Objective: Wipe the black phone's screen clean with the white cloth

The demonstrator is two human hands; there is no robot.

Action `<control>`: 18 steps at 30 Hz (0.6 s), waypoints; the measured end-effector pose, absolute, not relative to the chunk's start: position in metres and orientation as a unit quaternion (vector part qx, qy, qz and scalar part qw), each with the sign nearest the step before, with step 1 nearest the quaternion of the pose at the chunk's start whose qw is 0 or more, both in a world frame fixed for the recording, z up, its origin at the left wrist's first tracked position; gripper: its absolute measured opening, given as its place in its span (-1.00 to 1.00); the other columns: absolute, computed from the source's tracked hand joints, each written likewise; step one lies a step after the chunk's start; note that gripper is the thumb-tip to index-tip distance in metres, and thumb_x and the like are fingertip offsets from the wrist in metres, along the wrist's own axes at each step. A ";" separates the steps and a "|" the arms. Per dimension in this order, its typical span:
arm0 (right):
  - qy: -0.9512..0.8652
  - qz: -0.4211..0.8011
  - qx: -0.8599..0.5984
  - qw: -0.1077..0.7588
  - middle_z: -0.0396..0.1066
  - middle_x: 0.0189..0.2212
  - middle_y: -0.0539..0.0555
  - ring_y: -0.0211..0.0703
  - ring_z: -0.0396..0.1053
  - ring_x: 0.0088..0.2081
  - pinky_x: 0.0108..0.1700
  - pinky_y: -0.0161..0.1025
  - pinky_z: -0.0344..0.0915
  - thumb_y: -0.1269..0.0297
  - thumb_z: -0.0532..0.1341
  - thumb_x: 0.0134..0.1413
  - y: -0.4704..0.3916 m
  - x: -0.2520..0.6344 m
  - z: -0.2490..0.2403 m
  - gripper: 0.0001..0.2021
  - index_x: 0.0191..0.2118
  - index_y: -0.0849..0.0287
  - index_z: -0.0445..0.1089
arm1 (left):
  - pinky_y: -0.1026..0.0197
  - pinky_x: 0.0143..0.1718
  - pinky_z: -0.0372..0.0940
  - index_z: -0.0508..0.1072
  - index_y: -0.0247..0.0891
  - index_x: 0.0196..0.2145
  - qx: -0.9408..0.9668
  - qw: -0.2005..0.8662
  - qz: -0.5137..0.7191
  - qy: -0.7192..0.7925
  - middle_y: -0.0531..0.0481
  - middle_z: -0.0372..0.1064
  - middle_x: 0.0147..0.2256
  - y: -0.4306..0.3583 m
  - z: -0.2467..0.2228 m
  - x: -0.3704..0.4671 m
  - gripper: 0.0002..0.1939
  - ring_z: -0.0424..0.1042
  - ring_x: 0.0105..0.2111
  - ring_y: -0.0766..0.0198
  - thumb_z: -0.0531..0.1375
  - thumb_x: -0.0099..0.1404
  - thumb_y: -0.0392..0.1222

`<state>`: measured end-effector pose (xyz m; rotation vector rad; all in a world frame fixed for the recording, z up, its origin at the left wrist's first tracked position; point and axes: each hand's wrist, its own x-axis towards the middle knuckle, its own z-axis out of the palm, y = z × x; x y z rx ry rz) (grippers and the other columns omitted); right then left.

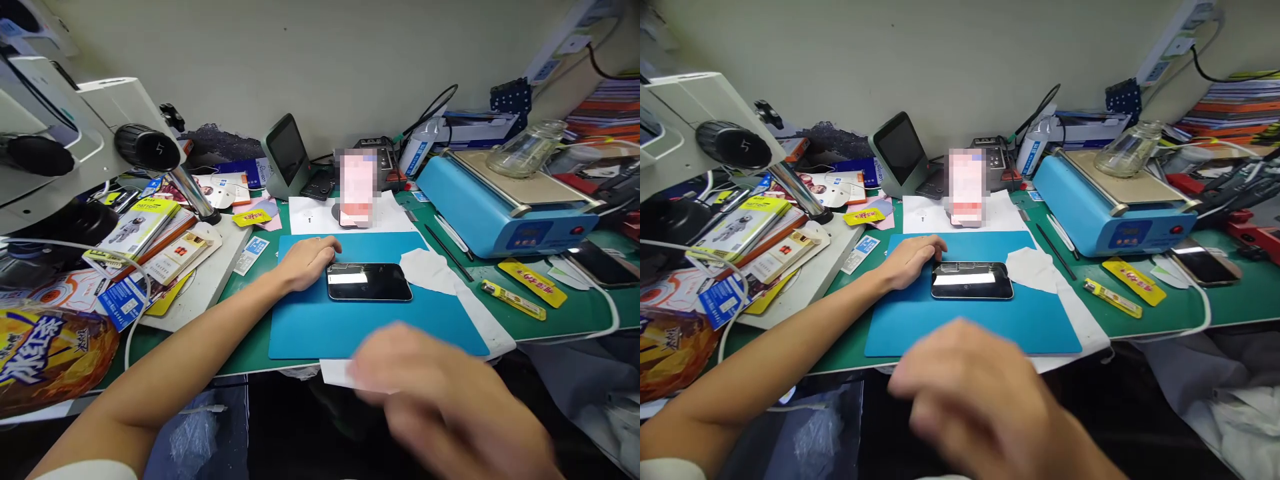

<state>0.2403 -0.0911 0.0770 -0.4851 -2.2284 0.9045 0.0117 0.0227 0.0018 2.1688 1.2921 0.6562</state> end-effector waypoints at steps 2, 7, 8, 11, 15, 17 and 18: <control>-0.846 0.277 -0.299 0.344 0.58 -0.12 0.05 -0.01 0.51 -0.07 -0.02 0.01 0.47 0.29 0.12 0.32 -0.057 0.232 0.059 -0.71 0.04 -0.14 0.47 | 0.05 -0.10 0.29 0.40 -0.22 -0.08 0.801 0.266 0.246 0.477 -0.05 0.52 -0.24 0.022 0.003 0.011 -0.57 0.43 -0.19 0.09 -0.21 0.42 -0.14; -0.904 0.151 -0.340 0.211 0.49 -0.03 0.16 0.11 0.39 0.02 0.01 0.06 0.41 0.07 0.17 0.31 0.004 0.214 0.023 -0.75 -0.04 0.06 0.47 | 0.07 -0.16 0.27 0.37 -0.24 -0.02 0.791 0.272 0.257 0.484 -0.04 0.50 -0.28 0.021 0.005 0.011 -0.57 0.42 -0.23 0.09 -0.21 0.39 -0.15; -0.914 0.139 -0.333 0.186 0.48 -0.02 0.18 0.13 0.38 0.02 -0.01 0.08 0.41 0.01 0.19 0.28 0.010 0.211 0.018 -0.70 -0.04 0.07 0.46 | 0.07 -0.16 0.27 0.36 -0.24 -0.01 0.790 0.268 0.258 0.487 -0.04 0.49 -0.29 0.021 0.004 0.011 -0.57 0.42 -0.23 0.08 -0.21 0.39 -0.15; -0.927 0.108 -0.328 0.146 0.44 -0.06 0.22 0.16 0.37 -0.04 -0.08 0.10 0.41 -0.13 0.23 0.21 0.016 0.207 0.010 -0.59 -0.08 0.13 0.43 | 0.06 -0.17 0.27 0.37 -0.24 -0.01 0.792 0.253 0.259 0.491 -0.05 0.47 -0.30 0.022 0.002 0.011 -0.57 0.42 -0.22 0.06 -0.20 0.40 -0.14; -0.931 0.082 -0.327 0.144 0.42 -0.10 0.24 0.16 0.35 -0.09 -0.10 0.10 0.38 -0.21 0.25 0.14 0.017 0.202 0.004 -0.52 -0.12 0.16 0.37 | 0.06 -0.16 0.28 0.36 -0.24 0.00 0.791 0.250 0.253 0.498 -0.05 0.48 -0.31 0.022 0.002 0.012 -0.58 0.42 -0.20 0.06 -0.21 0.41 -0.15; -0.932 0.074 -0.323 0.148 0.41 -0.09 0.25 0.17 0.34 -0.09 -0.09 0.11 0.37 -0.25 0.25 0.11 0.017 0.201 0.002 -0.47 -0.11 0.15 0.36 | 0.07 -0.14 0.28 0.36 -0.23 0.00 0.789 0.252 0.252 0.500 -0.04 0.49 -0.30 0.022 0.003 0.012 -0.57 0.42 -0.19 0.07 -0.21 0.41 -0.16; -0.932 0.072 -0.323 0.150 0.41 -0.08 0.26 0.18 0.34 -0.09 -0.08 0.12 0.36 -0.27 0.25 0.10 0.018 0.201 0.001 -0.45 -0.10 0.15 0.35 | 0.07 -0.14 0.28 0.36 -0.23 0.00 0.789 0.253 0.252 0.501 -0.04 0.49 -0.29 0.022 0.004 0.012 -0.57 0.42 -0.19 0.07 -0.21 0.41 -0.16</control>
